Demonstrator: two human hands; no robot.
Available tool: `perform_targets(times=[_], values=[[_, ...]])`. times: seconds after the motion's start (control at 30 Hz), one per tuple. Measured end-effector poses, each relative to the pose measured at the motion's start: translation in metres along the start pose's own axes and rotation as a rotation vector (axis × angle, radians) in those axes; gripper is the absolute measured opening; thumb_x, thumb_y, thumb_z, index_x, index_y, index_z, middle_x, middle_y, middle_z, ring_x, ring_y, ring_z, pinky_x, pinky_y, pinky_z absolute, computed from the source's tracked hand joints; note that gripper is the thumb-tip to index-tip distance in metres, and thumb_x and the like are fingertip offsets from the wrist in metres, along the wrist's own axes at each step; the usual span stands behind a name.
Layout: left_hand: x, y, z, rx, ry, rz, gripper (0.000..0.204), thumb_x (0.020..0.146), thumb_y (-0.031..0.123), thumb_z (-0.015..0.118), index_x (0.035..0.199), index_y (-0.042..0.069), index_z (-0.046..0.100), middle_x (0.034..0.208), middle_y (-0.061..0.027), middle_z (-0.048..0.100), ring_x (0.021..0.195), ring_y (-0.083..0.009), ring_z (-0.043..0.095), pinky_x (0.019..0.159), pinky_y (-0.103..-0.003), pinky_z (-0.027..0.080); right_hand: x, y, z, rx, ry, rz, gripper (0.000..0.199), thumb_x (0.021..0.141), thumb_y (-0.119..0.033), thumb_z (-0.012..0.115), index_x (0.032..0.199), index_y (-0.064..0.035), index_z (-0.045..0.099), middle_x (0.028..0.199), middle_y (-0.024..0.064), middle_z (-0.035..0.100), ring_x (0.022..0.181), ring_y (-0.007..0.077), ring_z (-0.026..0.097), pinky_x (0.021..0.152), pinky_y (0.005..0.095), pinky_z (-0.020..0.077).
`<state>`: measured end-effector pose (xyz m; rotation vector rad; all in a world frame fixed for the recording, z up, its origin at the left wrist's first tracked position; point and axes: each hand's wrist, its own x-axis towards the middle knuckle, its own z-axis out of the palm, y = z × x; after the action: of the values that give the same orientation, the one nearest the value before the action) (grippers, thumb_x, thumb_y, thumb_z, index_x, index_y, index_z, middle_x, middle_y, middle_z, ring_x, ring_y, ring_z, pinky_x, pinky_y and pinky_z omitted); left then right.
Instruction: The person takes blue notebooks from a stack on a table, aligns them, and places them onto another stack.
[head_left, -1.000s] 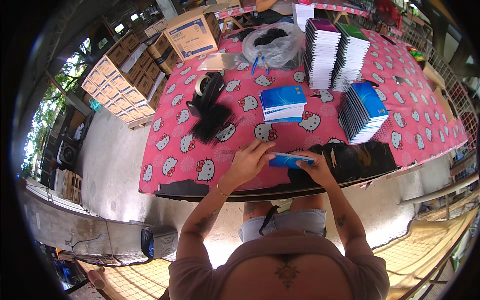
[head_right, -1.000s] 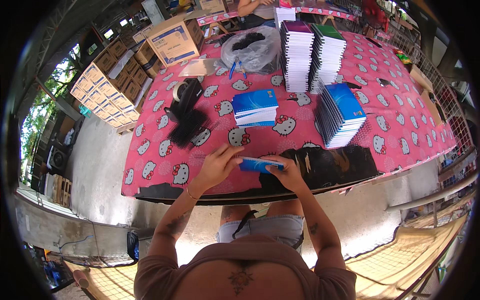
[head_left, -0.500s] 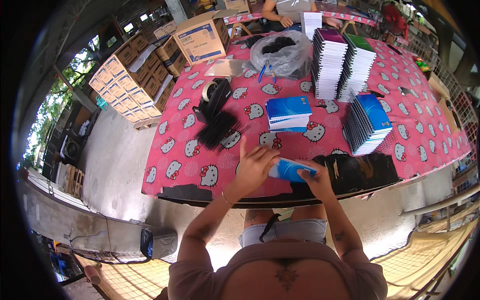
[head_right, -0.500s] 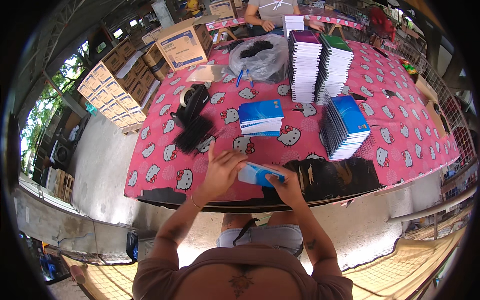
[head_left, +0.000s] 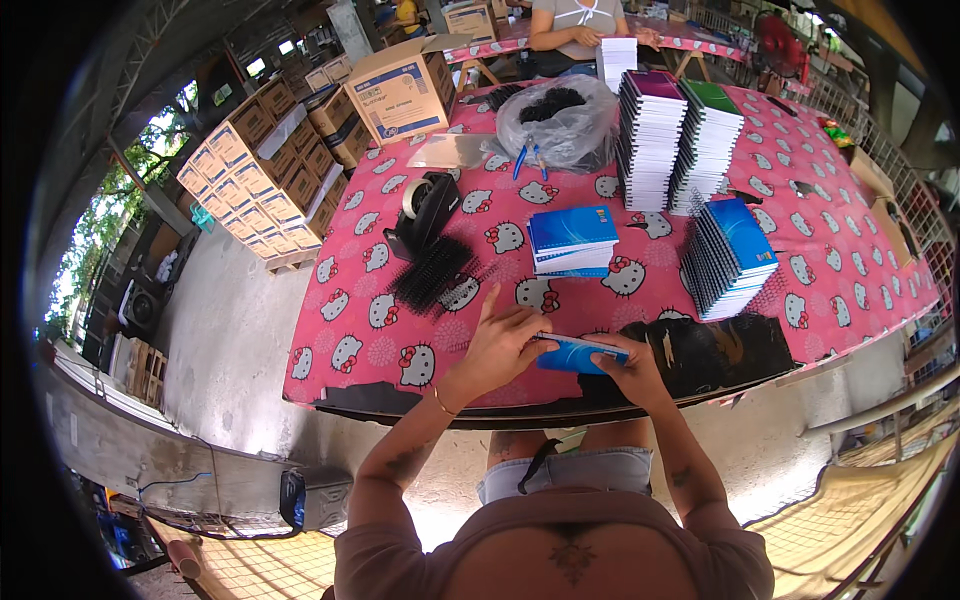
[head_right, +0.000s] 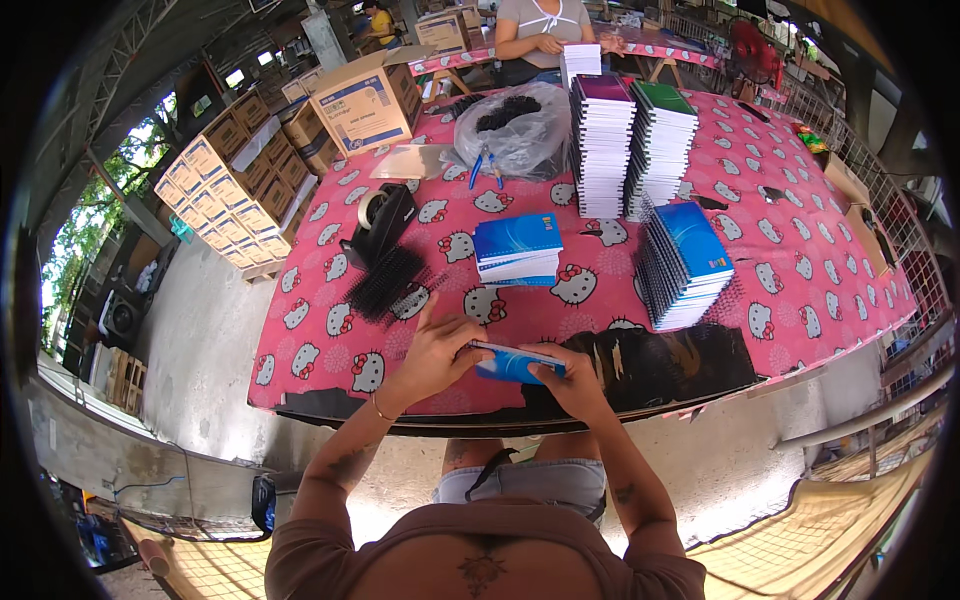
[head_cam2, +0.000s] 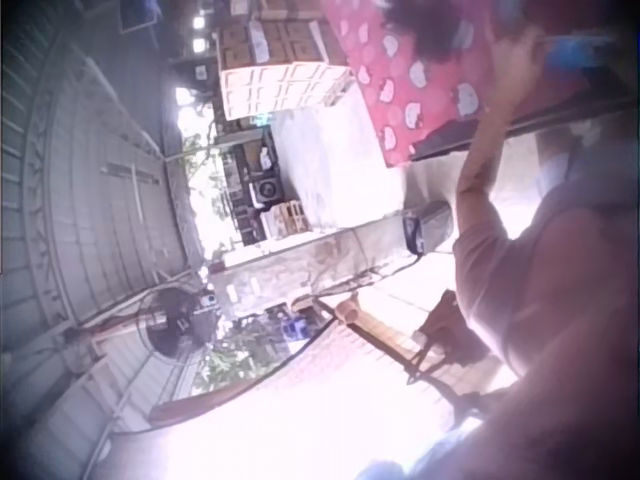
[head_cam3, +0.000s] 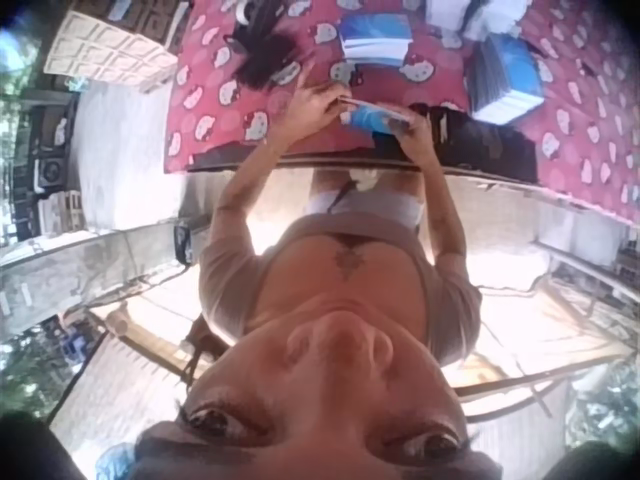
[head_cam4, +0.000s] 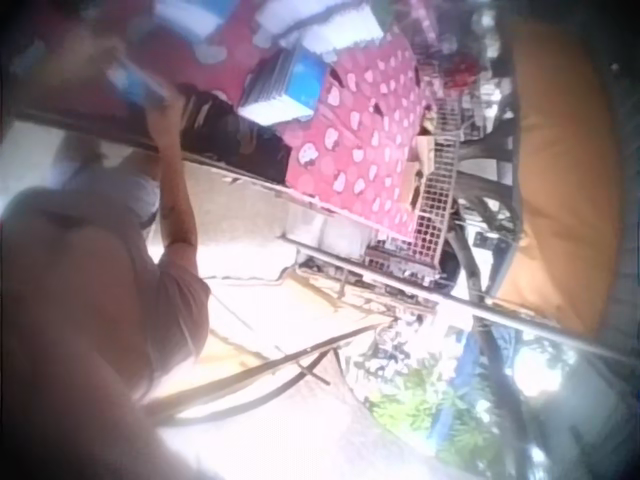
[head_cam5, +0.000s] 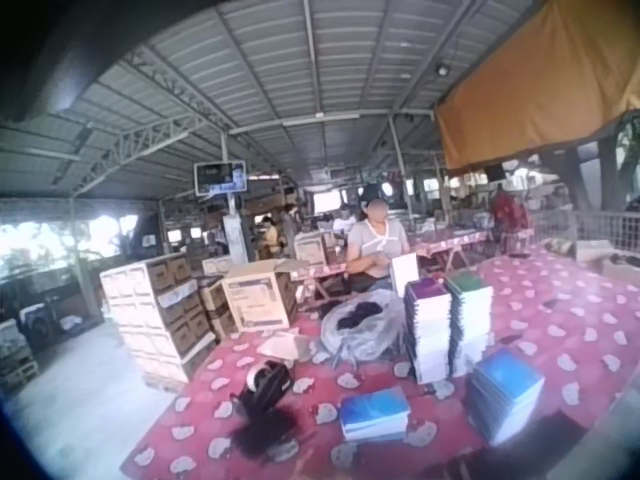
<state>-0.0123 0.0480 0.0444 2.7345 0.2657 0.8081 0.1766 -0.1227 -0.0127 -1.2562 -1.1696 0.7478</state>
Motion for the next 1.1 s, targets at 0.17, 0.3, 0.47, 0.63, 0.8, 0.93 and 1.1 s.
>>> perform_targets(times=[0.17,0.3,0.47,0.63,0.8,0.93,1.1], values=[[0.002,0.01,-0.006,0.192,-0.067,-0.099,0.048,0.087,0.041,0.069,0.121,0.008,0.061,0.122,-0.0127,0.064,0.12,-0.0301,0.058,0.116,-0.063,0.015,-0.001,0.007,0.002,0.042,0.042,-0.007,0.027,0.095,-0.006,0.066,0.121,0.0021,0.066,0.105,0.0083,0.071,0.095,0.0098,0.062,0.085,0.0266,0.051],[-0.03,0.041,0.037,0.475,0.039,-0.158,0.077,0.092,0.054,0.056,0.144,-0.002,0.043,0.15,-0.0203,0.043,0.142,-0.0362,0.037,0.11,-0.07,0.018,-0.002,0.006,0.01,0.164,0.146,0.009,0.03,0.095,-0.009,0.067,0.122,0.0021,0.065,0.108,0.0066,0.07,0.096,0.0093,0.062,0.084,0.0258,0.0514],[-0.025,0.037,0.039,0.496,0.025,-0.207,0.088,0.092,0.059,0.051,0.146,-0.009,0.037,0.155,-0.0261,0.034,0.148,-0.0409,0.027,0.112,-0.071,0.007,-0.001,0.001,0.024,0.146,0.136,0.06,0.033,0.095,-0.013,0.068,0.124,0.0016,0.064,0.106,0.0044,0.069,0.093,0.0088,0.061,0.081,0.026,0.0522],[-0.041,0.049,0.049,0.449,-0.006,-0.118,0.088,0.093,0.062,0.046,0.146,-0.008,0.037,0.155,-0.0275,0.033,0.147,-0.0414,0.027,0.113,-0.07,0.009,-0.001,-0.016,0.014,0.224,0.159,0.113,0.033,0.096,-0.015,0.067,0.125,0.0008,0.064,0.103,0.0034,0.069,0.087,0.0074,0.06,0.077,0.024,0.0511],[0.006,0.035,0.023,0.578,0.028,-0.149,0.087,0.095,0.063,0.041,0.145,-0.007,0.039,0.153,-0.0279,0.038,0.145,-0.0413,0.032,0.113,-0.068,0.011,-0.001,-0.009,0.023,0.217,0.124,0.109,0.034,0.095,-0.014,0.068,0.125,0.0012,0.064,0.101,0.0028,0.069,0.086,0.0065,0.06,0.075,0.0238,0.0506],[-0.048,0.052,0.065,0.35,-0.011,-0.042,0.084,0.096,0.059,0.043,0.147,-0.007,0.037,0.155,-0.0278,0.034,0.147,-0.041,0.029,0.114,-0.067,0.013,-0.002,-0.011,0.008,0.23,0.125,0.14,0.034,0.094,-0.011,0.068,0.125,0.001,0.064,0.101,0.0022,0.069,0.085,0.0062,0.059,0.075,0.0235,0.0508],[0.0,0.055,0.035,0.4,-0.03,-0.093,0.086,0.095,0.06,0.046,0.146,-0.009,0.036,0.155,-0.0293,0.032,0.146,-0.0426,0.028,0.113,-0.067,0.015,0.002,-0.016,0.011,0.24,0.103,0.149,0.033,0.093,-0.007,0.067,0.125,0.0019,0.064,0.103,0.0026,0.069,0.086,0.0065,0.059,0.077,0.024,0.0515]])
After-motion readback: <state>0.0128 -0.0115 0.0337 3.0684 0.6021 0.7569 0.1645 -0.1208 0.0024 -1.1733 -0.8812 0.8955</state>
